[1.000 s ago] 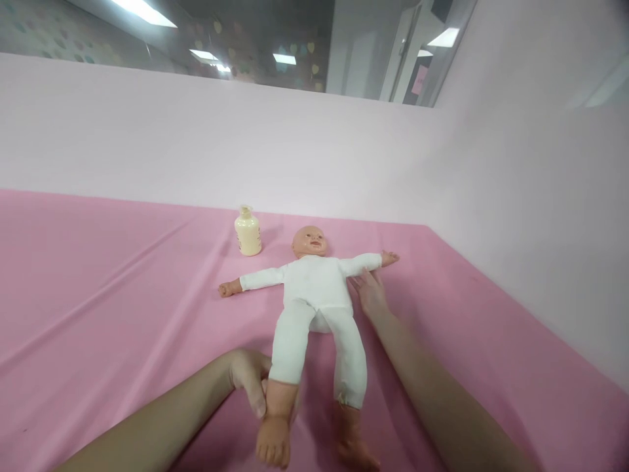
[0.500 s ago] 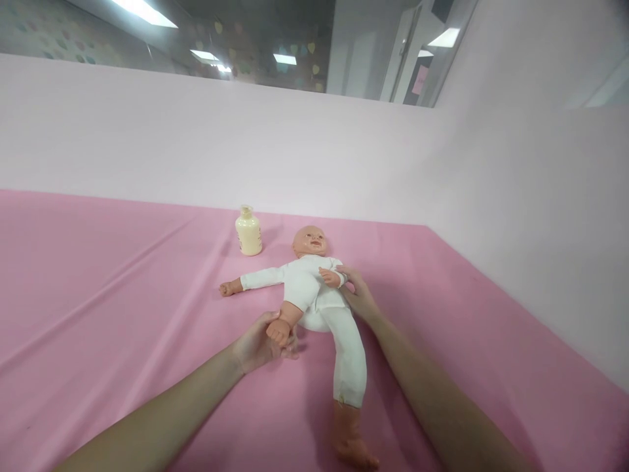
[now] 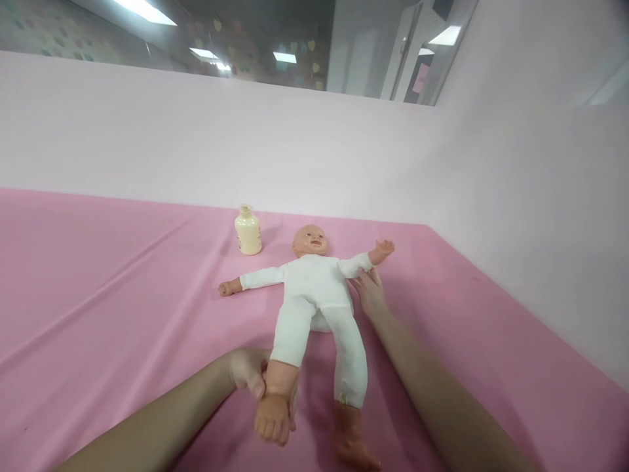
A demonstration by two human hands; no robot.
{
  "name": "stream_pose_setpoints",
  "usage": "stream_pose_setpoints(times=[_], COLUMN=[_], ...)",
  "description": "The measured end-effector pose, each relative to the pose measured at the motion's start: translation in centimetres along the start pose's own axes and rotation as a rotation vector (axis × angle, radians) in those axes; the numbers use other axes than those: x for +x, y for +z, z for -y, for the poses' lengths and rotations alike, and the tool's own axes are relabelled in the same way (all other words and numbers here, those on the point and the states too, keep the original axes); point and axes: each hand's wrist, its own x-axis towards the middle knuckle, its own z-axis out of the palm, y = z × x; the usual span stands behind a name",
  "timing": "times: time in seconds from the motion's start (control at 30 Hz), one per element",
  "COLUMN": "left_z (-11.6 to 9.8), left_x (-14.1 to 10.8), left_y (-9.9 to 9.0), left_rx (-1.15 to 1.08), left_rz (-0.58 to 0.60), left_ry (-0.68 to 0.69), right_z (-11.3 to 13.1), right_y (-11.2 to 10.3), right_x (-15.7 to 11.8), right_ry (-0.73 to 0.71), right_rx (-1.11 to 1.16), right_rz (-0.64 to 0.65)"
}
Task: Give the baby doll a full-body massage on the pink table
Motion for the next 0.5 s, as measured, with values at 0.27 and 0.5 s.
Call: stream_pose_setpoints(times=[0.27, 0.5], left_z=[-2.1, -1.0], left_x=[0.8, 0.3], left_y=[0.7, -0.5], left_rx=[0.256, 0.254], left_rz=[0.211, 0.171], left_ry=[-0.184, -0.136], right_z=[-0.9, -1.1], right_y=[-2.0, -2.2], right_x=[1.6, 1.5], right_ry=[0.289, 0.247], right_rx=[0.153, 0.176], right_rz=[-0.192, -0.16])
